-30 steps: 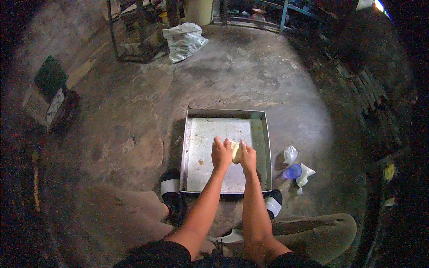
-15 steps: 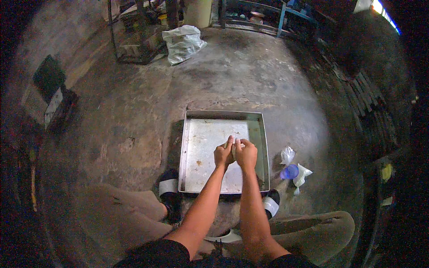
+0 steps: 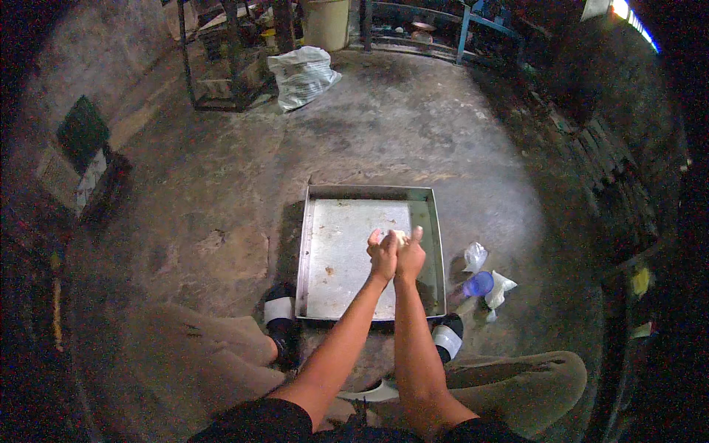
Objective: The person kneads a piece of dough by hand inside a metal tray, repeatedly pressing, folding, and rolling it.
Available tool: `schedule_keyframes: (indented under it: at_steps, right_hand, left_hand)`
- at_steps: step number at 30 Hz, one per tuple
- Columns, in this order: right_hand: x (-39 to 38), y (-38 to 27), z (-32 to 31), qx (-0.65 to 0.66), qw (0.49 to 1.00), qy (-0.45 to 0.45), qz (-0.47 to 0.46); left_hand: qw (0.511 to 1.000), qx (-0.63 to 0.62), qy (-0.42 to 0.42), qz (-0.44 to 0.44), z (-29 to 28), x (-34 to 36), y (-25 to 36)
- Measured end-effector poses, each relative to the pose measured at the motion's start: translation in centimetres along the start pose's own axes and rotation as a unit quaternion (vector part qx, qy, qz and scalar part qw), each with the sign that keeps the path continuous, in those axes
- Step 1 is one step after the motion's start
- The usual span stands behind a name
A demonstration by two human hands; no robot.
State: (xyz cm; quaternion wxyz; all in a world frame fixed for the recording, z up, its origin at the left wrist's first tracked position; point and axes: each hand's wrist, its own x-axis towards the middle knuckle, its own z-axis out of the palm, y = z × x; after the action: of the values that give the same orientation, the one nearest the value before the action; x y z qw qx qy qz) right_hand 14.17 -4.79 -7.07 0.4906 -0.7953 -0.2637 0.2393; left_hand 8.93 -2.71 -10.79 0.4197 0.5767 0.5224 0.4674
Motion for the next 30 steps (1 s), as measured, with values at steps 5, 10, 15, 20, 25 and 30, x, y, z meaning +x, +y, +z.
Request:
schedule_keyframes:
  at_steps: [5,10,15,20,25,30]
  right_hand:
    - [-0.1,0.5,-2.8,0.160,0.973,0.078,0.150]
    - [1.4,3.6,-3.2,-0.027,0.998,0.011,-0.062]
    - [1.6,2.2,-3.6,-0.055,0.993,-0.062,-0.085]
    - [2.7,0.9,-3.7,0.036,0.958,-0.261,-0.112]
    - [-3.5,-4.7,-1.0,0.005,0.979,-0.066,-0.193]
    - [-5.8,-5.4,0.4,-0.053,0.953,0.080,-0.286]
  left_hand:
    - [0.992,0.035,-0.049,0.107,-0.4,-1.2,3.2]
    - [0.977,0.071,-0.126,0.156,-0.3,-2.4,4.8]
    - [0.990,0.025,-0.082,0.111,0.0,-3.2,3.8]
    - [0.998,-0.038,-0.016,0.047,-2.1,-0.7,1.1]
    - [0.984,-0.070,0.160,-0.037,-4.7,0.8,3.0]
    - [0.964,-0.011,0.189,-0.187,-6.4,2.3,2.8]
